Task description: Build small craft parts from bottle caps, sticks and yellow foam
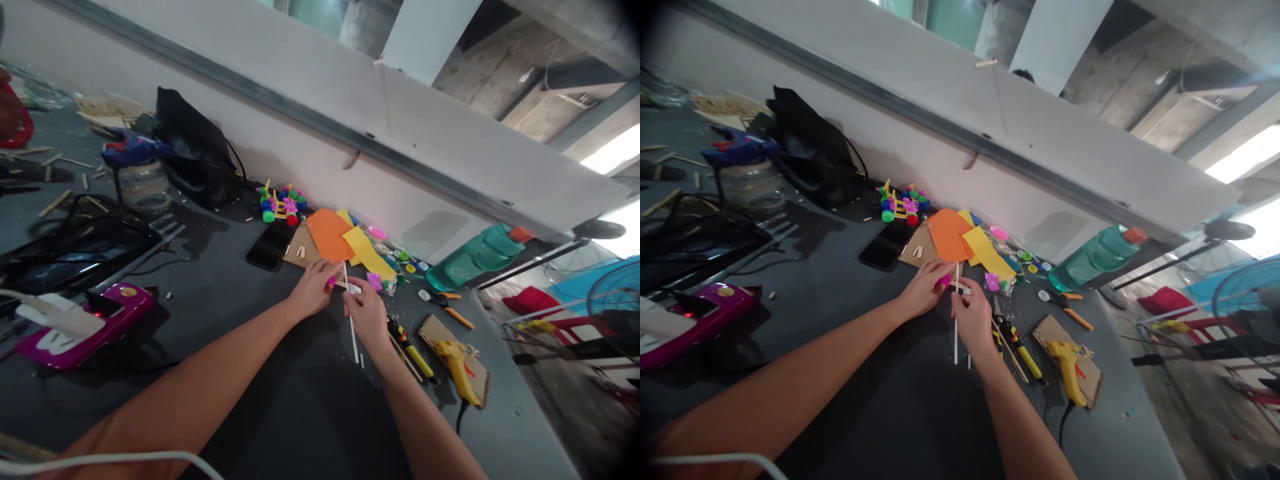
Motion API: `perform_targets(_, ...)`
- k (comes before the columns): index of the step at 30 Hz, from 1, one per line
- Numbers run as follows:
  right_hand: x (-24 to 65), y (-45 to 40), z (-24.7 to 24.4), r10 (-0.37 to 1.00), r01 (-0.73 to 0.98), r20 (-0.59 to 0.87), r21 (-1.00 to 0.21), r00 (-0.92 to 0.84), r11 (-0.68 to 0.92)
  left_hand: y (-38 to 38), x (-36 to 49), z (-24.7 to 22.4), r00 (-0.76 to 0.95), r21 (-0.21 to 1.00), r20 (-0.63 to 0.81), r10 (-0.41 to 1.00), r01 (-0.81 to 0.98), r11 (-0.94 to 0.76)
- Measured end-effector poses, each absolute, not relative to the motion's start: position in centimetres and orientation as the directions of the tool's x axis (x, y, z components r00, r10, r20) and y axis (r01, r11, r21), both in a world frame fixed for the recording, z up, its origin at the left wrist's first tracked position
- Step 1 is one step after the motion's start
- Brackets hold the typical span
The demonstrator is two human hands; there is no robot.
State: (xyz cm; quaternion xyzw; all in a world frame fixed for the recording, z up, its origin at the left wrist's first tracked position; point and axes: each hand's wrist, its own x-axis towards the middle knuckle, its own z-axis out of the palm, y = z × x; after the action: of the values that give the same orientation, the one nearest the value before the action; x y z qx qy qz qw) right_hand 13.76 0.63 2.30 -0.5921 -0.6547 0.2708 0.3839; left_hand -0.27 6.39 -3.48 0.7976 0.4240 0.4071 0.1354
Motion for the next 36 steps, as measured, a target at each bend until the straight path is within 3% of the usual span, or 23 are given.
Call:
perform_targets(29, 13.88, 0.74, 2.26, 0.987, 0.528, 0.161, -0.839, 0.008, 0.132, 6.43, -0.29, -3.49, 0.306, 0.573, 0.519, 0.798, 0.569, -0.59)
perform_targets(32, 13.84, 0.85, 2.24, 0.992, 0.429, 0.12, -0.898, 0.038, 0.093, 6.4, -0.26, -3.51, 0.296, 0.589, 0.524, 0.799, 0.551, -0.591)
perform_targets(36, 14.02, 1.18, 2.11, 0.996, 0.049, -0.042, -0.998, 0.084, -0.046, 6.39, -0.16, -3.71, 0.241, 0.633, 0.53, 0.813, 0.526, -0.568)
